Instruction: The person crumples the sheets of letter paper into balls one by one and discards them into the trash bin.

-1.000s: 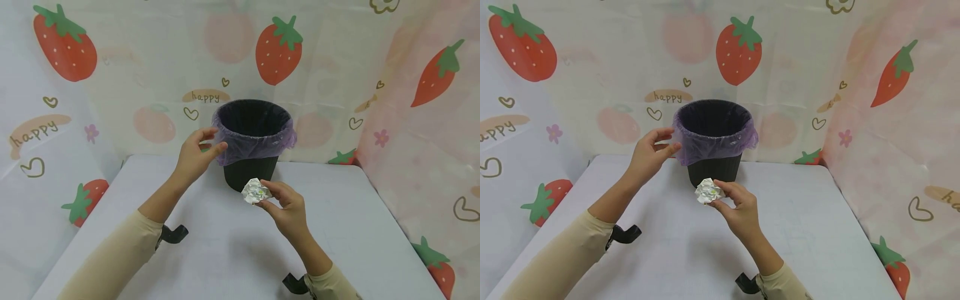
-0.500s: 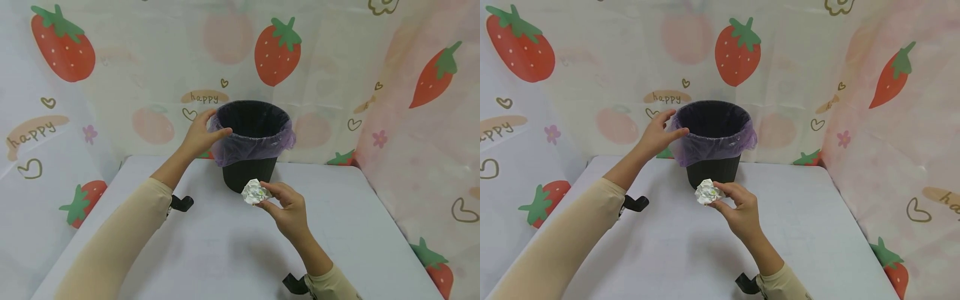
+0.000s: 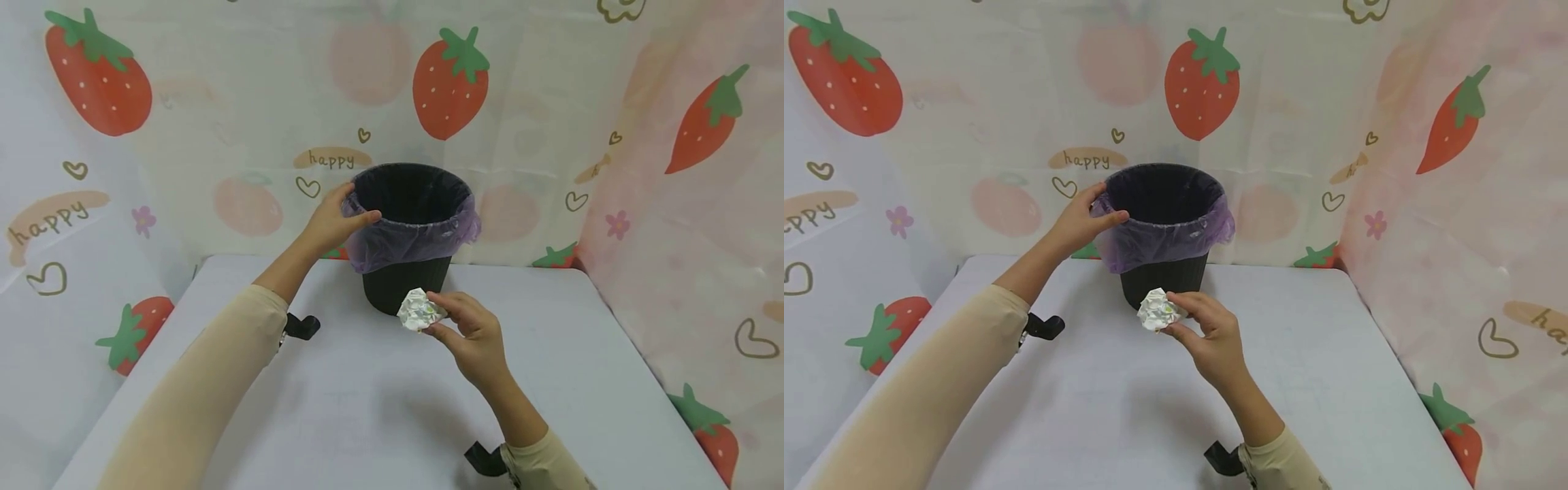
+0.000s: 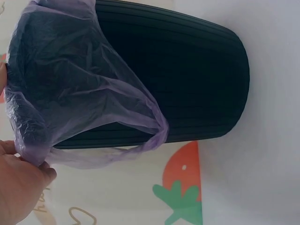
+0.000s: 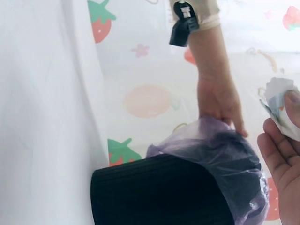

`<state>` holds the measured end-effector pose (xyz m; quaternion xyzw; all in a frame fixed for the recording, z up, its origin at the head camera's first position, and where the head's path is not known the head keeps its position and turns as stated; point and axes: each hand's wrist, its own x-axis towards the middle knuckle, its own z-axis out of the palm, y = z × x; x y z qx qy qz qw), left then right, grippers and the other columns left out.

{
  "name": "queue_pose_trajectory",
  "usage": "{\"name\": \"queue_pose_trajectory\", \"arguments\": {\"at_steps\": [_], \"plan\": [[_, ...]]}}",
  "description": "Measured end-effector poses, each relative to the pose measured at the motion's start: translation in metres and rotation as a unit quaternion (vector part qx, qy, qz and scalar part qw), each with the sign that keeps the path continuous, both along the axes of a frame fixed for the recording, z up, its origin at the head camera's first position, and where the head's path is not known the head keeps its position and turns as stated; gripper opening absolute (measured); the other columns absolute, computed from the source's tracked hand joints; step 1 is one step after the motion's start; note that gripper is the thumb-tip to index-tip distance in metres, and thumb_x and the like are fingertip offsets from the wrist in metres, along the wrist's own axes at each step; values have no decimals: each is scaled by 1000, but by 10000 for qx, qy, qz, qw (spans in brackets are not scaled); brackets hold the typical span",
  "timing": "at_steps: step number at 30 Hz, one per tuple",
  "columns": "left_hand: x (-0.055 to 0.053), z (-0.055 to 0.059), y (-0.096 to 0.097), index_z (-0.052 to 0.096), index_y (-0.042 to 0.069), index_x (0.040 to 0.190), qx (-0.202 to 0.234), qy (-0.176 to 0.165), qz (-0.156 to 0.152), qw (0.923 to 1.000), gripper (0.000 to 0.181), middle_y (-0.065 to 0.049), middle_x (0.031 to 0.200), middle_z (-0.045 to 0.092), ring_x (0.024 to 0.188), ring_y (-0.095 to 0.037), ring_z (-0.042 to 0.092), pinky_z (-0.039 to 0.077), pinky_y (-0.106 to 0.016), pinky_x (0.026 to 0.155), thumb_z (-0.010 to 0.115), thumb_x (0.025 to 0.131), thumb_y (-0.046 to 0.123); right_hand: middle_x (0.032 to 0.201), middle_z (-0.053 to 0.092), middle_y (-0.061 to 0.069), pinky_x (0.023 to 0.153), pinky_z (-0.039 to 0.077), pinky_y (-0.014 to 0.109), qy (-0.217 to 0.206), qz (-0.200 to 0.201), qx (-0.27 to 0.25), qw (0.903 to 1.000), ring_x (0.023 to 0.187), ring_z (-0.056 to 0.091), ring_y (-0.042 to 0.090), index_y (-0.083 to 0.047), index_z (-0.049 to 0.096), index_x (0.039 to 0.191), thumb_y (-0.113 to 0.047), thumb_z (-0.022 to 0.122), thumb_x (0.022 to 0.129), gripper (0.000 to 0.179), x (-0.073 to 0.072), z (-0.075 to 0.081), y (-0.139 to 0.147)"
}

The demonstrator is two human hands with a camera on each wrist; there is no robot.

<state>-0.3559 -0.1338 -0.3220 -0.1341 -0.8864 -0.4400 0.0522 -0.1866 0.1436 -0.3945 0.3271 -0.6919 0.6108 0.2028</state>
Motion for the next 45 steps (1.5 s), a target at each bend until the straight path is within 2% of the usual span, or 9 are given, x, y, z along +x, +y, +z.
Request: {"name": "queue_pose_trajectory", "arguments": {"at_steps": [5, 9, 18, 28, 36, 45], "plan": [[-1, -1, 2, 22, 10, 163, 31, -40, -4, 10000, 106, -11, 170, 21, 157, -31, 18, 21, -50, 127, 72, 87, 64, 117, 63, 23, 90, 59, 24, 45, 118, 52, 9999, 108, 63, 15, 8, 67, 127, 23, 73, 79, 50, -3, 7, 6], [0, -1, 3, 22, 10, 164, 34, -60, 51, 10000, 106, -11, 170, 20, 157, -31, 18, 22, -50, 127, 72, 88, 64, 118, 63, 22, 89, 58, 23, 150, 139, 160, 9997, 106, 63, 15, 9, 66, 128, 21, 73, 80, 50, -8, 20, 11], [4, 3, 1, 21, 9, 164, -98, -87, 29, 9999, 106, -11, 171, 20, 158, -31, 17, 21, -51, 127, 70, 89, 64, 119, 64, 15, 90, 56, 22, 430, 230, 363, 9982, 106, 62, 14, 11, 64, 129, 23, 74, 77, 54, -26, 60, 22], [1, 2, 0, 22, 9, 163, -207, 3, 41, 9998, 106, -12, 170, 20, 157, -31, 18, 21, -51, 127, 68, 88, 67, 121, 63, 16, 91, 57, 22, 565, 194, 1155, 9915, 103, 61, 16, 6, 64, 133, 21, 74, 81, 56, -49, 113, 25], [1, 3, -1, 21, 9, 164, -151, 8, 8, 9999, 107, -11, 171, 19, 158, -30, 18, 21, -50, 127, 69, 88, 67, 124, 65, 16, 90, 57, 21, 799, 191, 1626, 9833, 103, 63, 14, 4, 65, 133, 18, 73, 83, 53, -77, 150, 27], [-1, 0, 0, 21, 6, 163, -90, 3, -13, 10000, 106, -13, 170, 20, 158, -31, 17, 19, -48, 128, 70, 88, 65, 120, 68, 16, 84, 59, 20, 353, 42, 1936, 9804, 94, 70, 11, 4, 65, 132, 13, 73, 87, 47, -111, 178, 28]]}}
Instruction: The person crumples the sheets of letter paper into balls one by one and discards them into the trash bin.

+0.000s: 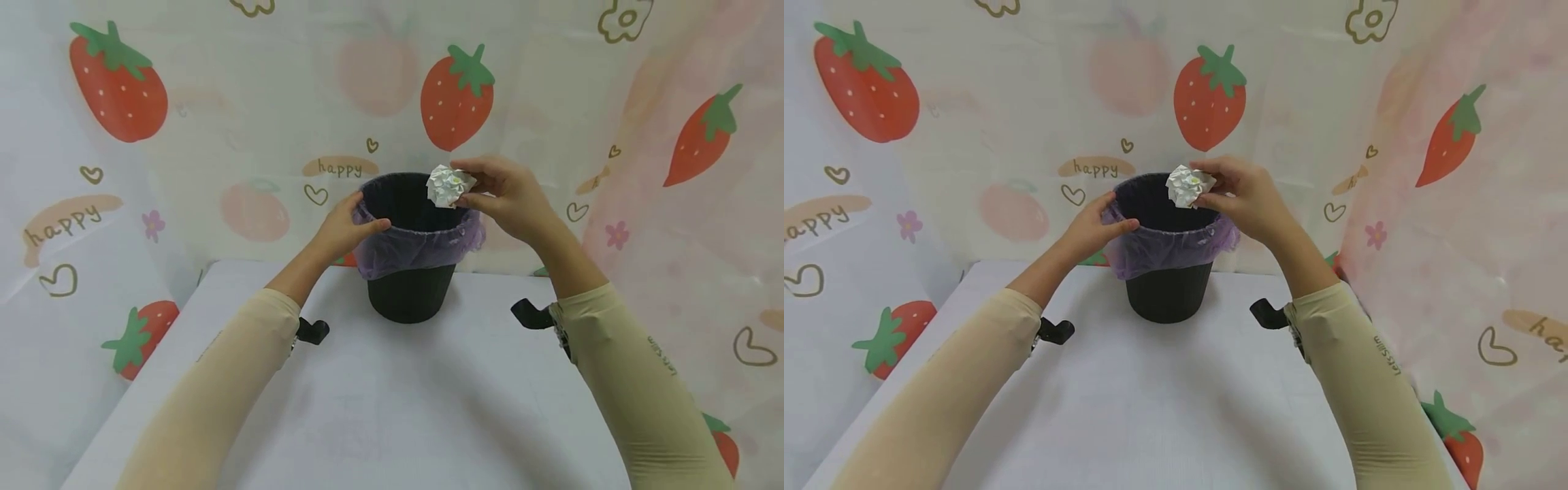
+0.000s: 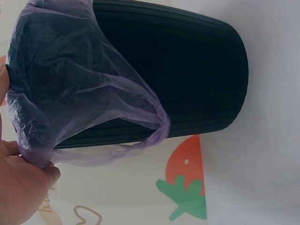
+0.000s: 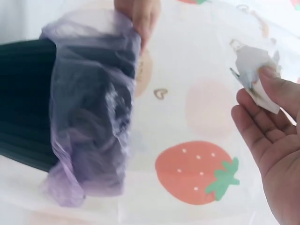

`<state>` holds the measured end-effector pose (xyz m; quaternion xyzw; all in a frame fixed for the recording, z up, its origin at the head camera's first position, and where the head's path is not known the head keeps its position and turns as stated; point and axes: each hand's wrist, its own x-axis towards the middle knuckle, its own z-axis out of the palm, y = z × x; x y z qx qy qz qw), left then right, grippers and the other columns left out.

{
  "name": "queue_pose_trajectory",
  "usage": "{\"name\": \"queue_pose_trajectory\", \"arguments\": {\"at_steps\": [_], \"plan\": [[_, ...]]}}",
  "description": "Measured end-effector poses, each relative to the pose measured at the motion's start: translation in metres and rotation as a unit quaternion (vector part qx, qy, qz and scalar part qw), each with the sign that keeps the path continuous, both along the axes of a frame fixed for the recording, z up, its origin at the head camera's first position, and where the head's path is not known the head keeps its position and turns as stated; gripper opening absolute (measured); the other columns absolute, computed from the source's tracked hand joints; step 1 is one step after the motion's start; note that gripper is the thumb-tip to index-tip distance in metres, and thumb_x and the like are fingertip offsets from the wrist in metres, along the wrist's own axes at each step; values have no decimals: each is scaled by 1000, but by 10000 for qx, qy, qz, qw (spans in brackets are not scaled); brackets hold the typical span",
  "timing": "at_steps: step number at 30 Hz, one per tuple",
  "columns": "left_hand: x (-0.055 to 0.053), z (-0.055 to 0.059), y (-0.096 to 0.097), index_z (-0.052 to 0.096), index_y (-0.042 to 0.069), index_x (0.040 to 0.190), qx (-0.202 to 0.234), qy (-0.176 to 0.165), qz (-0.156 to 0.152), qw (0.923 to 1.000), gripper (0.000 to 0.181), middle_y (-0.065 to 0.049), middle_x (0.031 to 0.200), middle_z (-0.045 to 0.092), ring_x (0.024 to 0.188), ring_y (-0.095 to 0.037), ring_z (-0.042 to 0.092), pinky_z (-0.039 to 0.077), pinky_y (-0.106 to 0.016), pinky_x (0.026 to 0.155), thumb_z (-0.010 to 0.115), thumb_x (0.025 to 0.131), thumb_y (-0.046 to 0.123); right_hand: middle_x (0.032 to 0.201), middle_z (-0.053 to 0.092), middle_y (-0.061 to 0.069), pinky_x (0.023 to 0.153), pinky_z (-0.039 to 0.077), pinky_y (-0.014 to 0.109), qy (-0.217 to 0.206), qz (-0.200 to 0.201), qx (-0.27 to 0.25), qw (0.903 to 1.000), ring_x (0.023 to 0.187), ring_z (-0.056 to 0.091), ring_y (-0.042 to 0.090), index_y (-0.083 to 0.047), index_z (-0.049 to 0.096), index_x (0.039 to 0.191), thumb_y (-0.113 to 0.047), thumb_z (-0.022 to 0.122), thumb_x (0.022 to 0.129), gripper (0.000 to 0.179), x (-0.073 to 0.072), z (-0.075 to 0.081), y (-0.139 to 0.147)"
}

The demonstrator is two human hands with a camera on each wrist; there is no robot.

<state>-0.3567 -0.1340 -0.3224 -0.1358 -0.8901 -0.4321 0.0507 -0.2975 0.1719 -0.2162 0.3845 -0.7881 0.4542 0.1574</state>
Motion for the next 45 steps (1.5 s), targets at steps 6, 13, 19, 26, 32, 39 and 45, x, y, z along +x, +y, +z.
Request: {"name": "queue_pose_trajectory", "arguments": {"at_steps": [6, 13, 19, 26, 32, 39, 45], "plan": [[2, -1, 1, 21, 6, 163, 1, -11, -40, 10000, 105, -13, 171, 19, 158, -31, 17, 20, -49, 128, 69, 90, 64, 119, 69, 14, 83, 59, 19, -351, -448, 245, 9981, 92, 70, 13, 2, 62, 131, 4, 74, 90, 43, -20, 19, -1], [1, 0, -1, 20, 7, 164, 13, -49, -122, 9999, 105, -11, 172, 15, 158, -31, 15, 19, -50, 128, 69, 90, 64, 116, 70, 12, 86, 58, 19, -411, -603, 507, 9960, 95, 69, 14, -1, 65, 131, -2, 77, 91, 42, -47, 34, -3], [1, -1, -1, 20, 7, 164, 2, -52, -92, 9999, 104, -12, 171, 16, 158, -31, 15, 20, -50, 127, 68, 90, 63, 118, 64, 6, 84, 54, 20, -477, -732, 893, 9922, 98, 65, 18, -7, 65, 135, -7, 76, 93, 44, -64, 43, -8], [2, 0, -1, 20, 7, 164, 78, -24, -135, 9999, 104, -12, 171, 16, 158, -31, 15, 20, -50, 127, 69, 91, 62, 120, 67, 7, 84, 52, 23, -669, -760, 1154, 9881, 99, 65, 18, -10, 64, 137, -11, 77, 93, 46, -85, 52, -13], [1, 0, -2, 21, 6, 163, 169, -35, -156, 9997, 104, -12, 171, 16, 158, -31, 16, 20, -50, 127, 70, 90, 61, 117, 69, 8, 86, 52, 25, -827, -938, 1440, 9816, 101, 65, 17, -10, 63, 138, -17, 78, 93, 48, -100, 57, -19], [0, -3, -2, 21, 7, 163, 213, -22, -171, 9996, 104, -11, 171, 17, 158, -31, 16, 21, -50, 127, 70, 90, 62, 119, 66, 11, 86, 53, 27, -1132, -952, 1477, 9779, 102, 63, 18, -11, 61, 140, -16, 75, 95, 48, -111, 55, -26], [0, -2, -3, 21, 8, 164, 193, -8, -116, 9997, 104, -10, 171, 17, 158, -30, 17, 22, -49, 127, 69, 89, 64, 122, 64, 12, 89, 53, 31, -1192, -953, 1558, 9759, 105, 62, 20, -9, 61, 140, -12, 75, 95, 48, -119, 52, -30]]}}
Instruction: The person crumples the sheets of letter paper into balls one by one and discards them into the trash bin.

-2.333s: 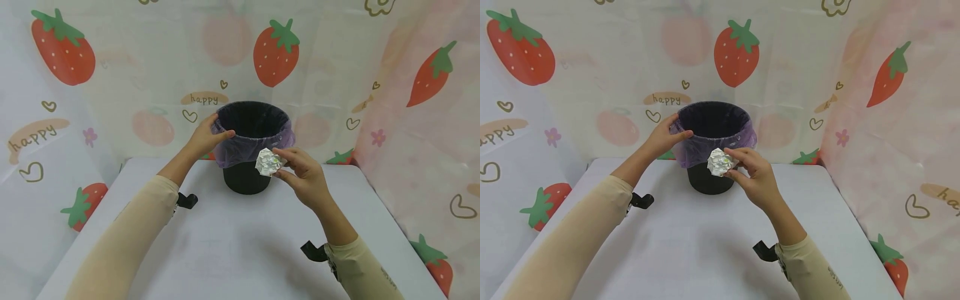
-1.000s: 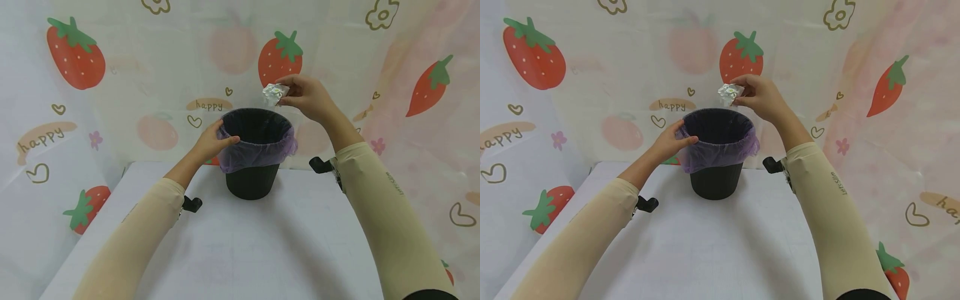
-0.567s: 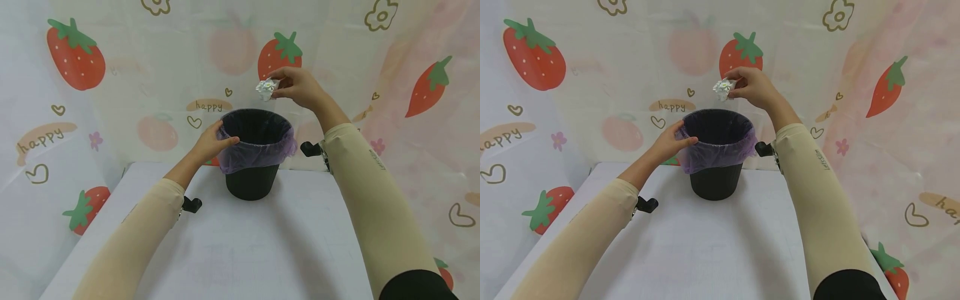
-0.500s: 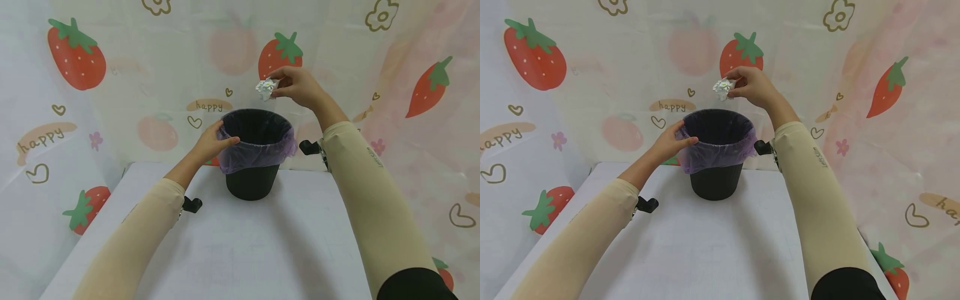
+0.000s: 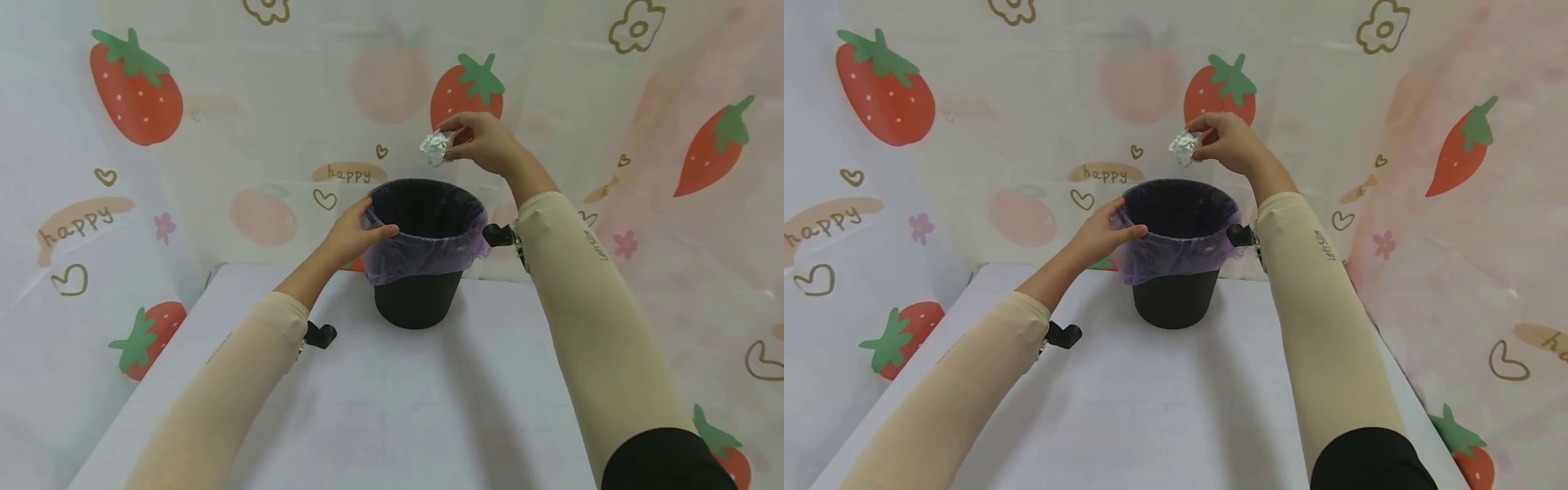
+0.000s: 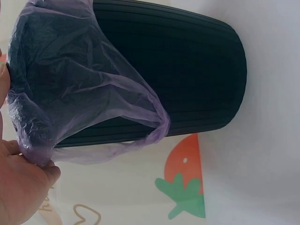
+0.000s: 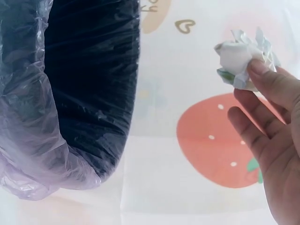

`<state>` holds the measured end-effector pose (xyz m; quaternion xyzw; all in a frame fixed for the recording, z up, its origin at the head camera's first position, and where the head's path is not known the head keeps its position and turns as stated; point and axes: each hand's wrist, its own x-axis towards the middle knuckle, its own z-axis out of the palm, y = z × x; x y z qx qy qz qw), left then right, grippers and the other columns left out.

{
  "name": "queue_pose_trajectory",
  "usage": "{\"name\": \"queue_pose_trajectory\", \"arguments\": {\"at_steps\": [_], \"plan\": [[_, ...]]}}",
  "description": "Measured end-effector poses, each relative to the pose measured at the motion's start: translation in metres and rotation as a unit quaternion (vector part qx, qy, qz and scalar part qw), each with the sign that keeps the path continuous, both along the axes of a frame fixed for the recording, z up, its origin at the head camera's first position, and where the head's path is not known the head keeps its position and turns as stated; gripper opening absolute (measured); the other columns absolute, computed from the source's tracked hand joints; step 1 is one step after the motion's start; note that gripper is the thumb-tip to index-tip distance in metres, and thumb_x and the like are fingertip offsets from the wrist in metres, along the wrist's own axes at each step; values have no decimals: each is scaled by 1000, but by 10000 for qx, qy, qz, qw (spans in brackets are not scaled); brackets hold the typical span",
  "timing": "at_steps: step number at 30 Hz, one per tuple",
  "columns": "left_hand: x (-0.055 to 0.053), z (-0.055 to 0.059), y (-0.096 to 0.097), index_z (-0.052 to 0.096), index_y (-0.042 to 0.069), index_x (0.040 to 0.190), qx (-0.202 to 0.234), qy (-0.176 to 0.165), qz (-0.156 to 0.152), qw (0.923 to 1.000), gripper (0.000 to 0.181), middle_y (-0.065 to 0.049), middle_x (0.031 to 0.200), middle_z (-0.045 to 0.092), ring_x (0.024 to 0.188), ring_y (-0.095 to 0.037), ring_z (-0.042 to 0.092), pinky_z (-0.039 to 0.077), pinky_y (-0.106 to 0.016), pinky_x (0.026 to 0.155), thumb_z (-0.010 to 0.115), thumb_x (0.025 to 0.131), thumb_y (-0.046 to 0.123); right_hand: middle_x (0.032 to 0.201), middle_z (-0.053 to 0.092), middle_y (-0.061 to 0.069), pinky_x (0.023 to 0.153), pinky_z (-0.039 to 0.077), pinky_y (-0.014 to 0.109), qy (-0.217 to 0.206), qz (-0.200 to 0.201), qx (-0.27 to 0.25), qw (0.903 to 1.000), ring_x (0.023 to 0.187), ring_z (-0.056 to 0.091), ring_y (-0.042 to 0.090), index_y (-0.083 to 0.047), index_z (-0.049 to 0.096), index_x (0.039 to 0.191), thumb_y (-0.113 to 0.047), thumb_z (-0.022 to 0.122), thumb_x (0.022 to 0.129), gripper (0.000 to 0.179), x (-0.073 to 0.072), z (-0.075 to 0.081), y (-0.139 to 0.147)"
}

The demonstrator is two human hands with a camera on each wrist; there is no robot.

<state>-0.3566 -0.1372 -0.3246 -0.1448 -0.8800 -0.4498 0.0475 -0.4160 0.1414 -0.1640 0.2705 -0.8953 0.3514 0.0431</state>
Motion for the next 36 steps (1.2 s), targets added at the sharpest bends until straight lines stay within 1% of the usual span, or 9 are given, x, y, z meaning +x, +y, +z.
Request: {"name": "queue_pose_trajectory", "arguments": {"at_steps": [4, 8, 13, 16, 19, 22, 26, 29, 36], "plan": [[0, 1, 1, 21, 9, 164, -46, -2, 6, 10000, 104, -10, 171, 17, 158, -30, 17, 22, -49, 127, 69, 89, 64, 123, 63, 11, 87, 53, 28, 14, 48, 50, 10000, 107, 62, 22, -8, 60, 142, -9, 73, 96, 48, -3, -2, 1], [0, 2, 2, 21, 9, 164, -87, -8, -6, 10000, 105, -10, 171, 17, 158, -31, 17, 22, -50, 127, 69, 89, 65, 129, 62, 13, 91, 53, 34, -28, 50, 112, 9999, 111, 62, 24, -8, 59, 143, -7, 72, 96, 48, -3, -1, 2], [0, 2, 3, 21, 9, 164, -90, 7, -7, 10000, 106, -10, 171, 17, 158, -31, 17, 22, -50, 127, 70, 89, 65, 135, 62, 14, 92, 52, 34, -32, 107, 301, 9995, 116, 62, 26, -10, 59, 144, -7, 71, 97, 50, -3, -2, 0], [-1, 2, 4, 21, 8, 164, -91, 11, -8, 10000, 106, -10, 171, 17, 158, -30, 17, 22, -49, 127, 70, 88, 65, 140, 60, 13, 96, 51, 37, -74, 166, 393, 9991, 120, 60, 27, -10, 57, 146, -7, 69, 98, 49, -3, -4, 0], [-1, 1, 5, 21, 9, 164, -92, 13, -3, 10000, 106, -10, 171, 17, 158, -31, 17, 22, -49, 127, 70, 88, 65, 146, 57, 13, 102, 50, 42, -87, 230, 398, 9989, 125, 57, 27, -10, 57, 146, -8, 66, 100, 47, -2, -6, 0], [-1, 1, 6, 22, 8, 163, -68, 21, 1, 10000, 105, -10, 171, 17, 158, -31, 17, 21, -49, 127, 70, 88, 64, 147, 56, 12, 104, 49, 45, 4, 268, 416, 9988, 127, 56, 27, -10, 56, 146, -9, 64, 101, 46, 0, -9, 0], [0, 1, 6, 22, 7, 163, -52, 19, 8, 10000, 105, -11, 171, 19, 158, -31, 18, 21, -49, 127, 70, 89, 63, 146, 58, 10, 104, 50, 46, 169, 275, 433, 9985, 128, 57, 27, -10, 57, 145, -9, 64, 101, 45, 4, -12, 0], [0, 2, 5, 22, 8, 163, -69, -6, 20, 10000, 105, -12, 171, 20, 157, -31, 18, 22, -49, 127, 70, 89, 64, 145, 58, 11, 104, 49, 48, 279, 290, 403, 9984, 129, 57, 29, -9, 58, 144, -9, 65, 100, 44, 10, -14, 1], [1, 3, 1, 21, 7, 163, -187, -32, 19, 9998, 105, -12, 170, 21, 157, -31, 20, 23, -49, 126, 69, 89, 64, 143, 61, 10, 100, 51, 49, 706, 113, 393, 9967, 125, 60, 29, -11, 60, 142, -17, 67, 101, 42, 28, -21, 8]]}}
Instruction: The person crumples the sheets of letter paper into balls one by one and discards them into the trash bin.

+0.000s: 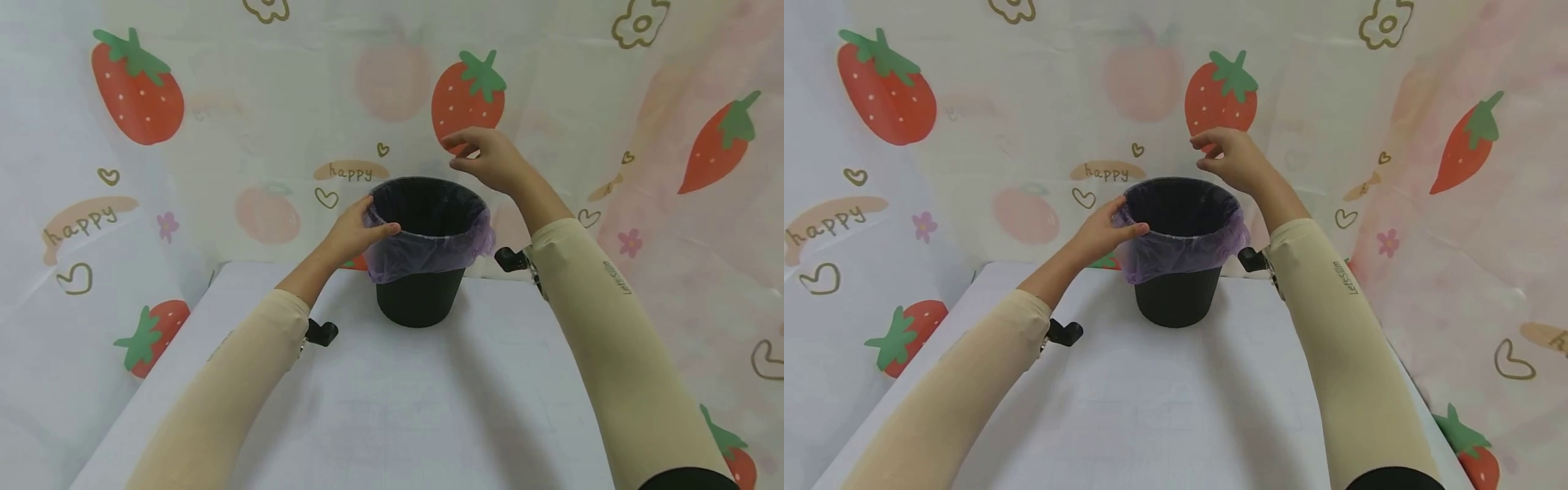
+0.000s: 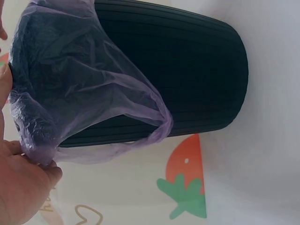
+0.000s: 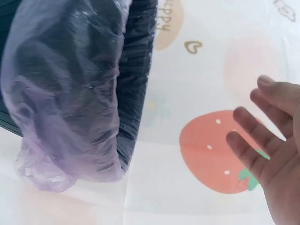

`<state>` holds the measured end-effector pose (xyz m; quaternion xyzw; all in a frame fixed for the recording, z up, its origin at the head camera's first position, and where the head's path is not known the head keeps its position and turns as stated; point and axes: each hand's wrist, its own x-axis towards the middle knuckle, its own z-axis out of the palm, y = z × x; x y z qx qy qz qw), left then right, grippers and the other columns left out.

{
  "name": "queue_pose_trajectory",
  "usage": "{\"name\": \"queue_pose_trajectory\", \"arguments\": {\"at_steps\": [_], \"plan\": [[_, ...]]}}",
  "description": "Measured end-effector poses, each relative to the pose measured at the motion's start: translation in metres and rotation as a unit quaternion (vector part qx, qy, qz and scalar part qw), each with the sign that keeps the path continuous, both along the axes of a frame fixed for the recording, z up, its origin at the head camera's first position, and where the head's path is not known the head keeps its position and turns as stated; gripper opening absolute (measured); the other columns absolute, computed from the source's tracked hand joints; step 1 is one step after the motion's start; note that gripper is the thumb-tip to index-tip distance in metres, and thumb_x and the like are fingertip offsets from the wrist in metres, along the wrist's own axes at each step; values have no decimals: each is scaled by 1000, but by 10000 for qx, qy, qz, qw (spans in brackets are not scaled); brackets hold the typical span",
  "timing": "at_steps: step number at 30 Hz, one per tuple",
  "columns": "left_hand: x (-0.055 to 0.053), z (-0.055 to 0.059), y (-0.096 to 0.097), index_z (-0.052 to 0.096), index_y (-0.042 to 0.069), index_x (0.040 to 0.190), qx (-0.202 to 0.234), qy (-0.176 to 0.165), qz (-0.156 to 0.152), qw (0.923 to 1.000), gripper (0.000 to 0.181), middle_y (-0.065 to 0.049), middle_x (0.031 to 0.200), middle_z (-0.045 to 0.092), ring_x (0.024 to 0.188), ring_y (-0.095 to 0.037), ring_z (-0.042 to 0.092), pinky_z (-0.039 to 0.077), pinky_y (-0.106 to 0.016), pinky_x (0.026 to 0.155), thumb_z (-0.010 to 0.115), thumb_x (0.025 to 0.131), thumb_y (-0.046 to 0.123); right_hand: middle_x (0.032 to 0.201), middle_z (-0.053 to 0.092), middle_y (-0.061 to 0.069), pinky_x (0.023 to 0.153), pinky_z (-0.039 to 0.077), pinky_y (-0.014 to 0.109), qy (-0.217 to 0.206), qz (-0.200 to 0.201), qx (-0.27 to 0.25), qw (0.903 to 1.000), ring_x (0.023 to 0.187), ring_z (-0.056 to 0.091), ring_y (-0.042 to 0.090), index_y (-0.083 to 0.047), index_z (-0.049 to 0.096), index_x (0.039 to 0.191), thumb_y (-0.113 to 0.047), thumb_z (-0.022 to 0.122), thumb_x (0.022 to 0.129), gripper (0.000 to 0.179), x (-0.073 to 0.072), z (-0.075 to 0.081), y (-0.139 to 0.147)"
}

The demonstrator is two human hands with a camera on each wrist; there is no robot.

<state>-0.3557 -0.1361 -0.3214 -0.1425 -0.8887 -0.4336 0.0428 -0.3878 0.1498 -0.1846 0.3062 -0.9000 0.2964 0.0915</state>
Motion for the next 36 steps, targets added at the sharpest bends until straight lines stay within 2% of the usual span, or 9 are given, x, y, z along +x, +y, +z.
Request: {"name": "queue_pose_trajectory", "arguments": {"at_steps": [7, 17, 21, 28, 33, 36], "plan": [[0, 3, -3, 19, 7, 164, -47, -32, -2, 10000, 104, -13, 170, 21, 157, -32, 20, 23, -50, 126, 68, 91, 62, 139, 63, 12, 102, 52, 46, 354, -80, -394, 9986, 118, 64, 28, -9, 64, 138, -13, 69, 99, 39, 19, -8, 7], [-5, -3, -5, 18, 10, 165, -78, -37, 51, 9999, 107, -12, 170, 20, 157, -31, 20, 23, -50, 126, 69, 89, 66, 130, 68, 8, 95, 56, 42, 733, -224, -756, 9942, 111, 68, 25, -7, 69, 129, -12, 70, 97, 33, 40, -26, 16], [-6, -6, -5, 18, 10, 164, 37, 39, 28, 10000, 107, -11, 170, 21, 157, -31, 20, 23, -51, 126, 69, 89, 65, 130, 68, 8, 94, 55, 39, 750, -313, -870, 9929, 111, 68, 25, -8, 69, 131, -12, 71, 97, 34, 48, -35, 22], [-4, -7, -7, 23, 11, 164, 404, 328, -10, 9986, 101, -10, 169, 26, 156, -29, 23, 24, -50, 126, 71, 90, 60, 127, 70, 10, 85, 51, 18, 872, -333, -1158, 9889, 110, 68, 26, -8, 70, 129, -8, 71, 96, 34, 58, -48, 31], [-3, -9, -11, 28, 12, 162, 569, 569, -12, 9968, 94, -10, 167, 31, 155, -29, 27, 28, -52, 124, 71, 91, 57, 125, 71, 11, 84, 51, 18, 939, -372, -1265, 9868, 109, 69, 27, -8, 70, 129, -8, 71, 95, 33, 67, -60, 36], [0, -11, -13, 27, 13, 162, 644, 485, 72, 9967, 96, -10, 167, 30, 154, -31, 29, 31, -52, 123, 72, 90, 58, 125, 71, 12, 85, 51, 17, 967, -388, -1262, 9865, 109, 69, 28, -7, 70, 129, -8, 71, 96, 34, 72, -68, 40]]}}
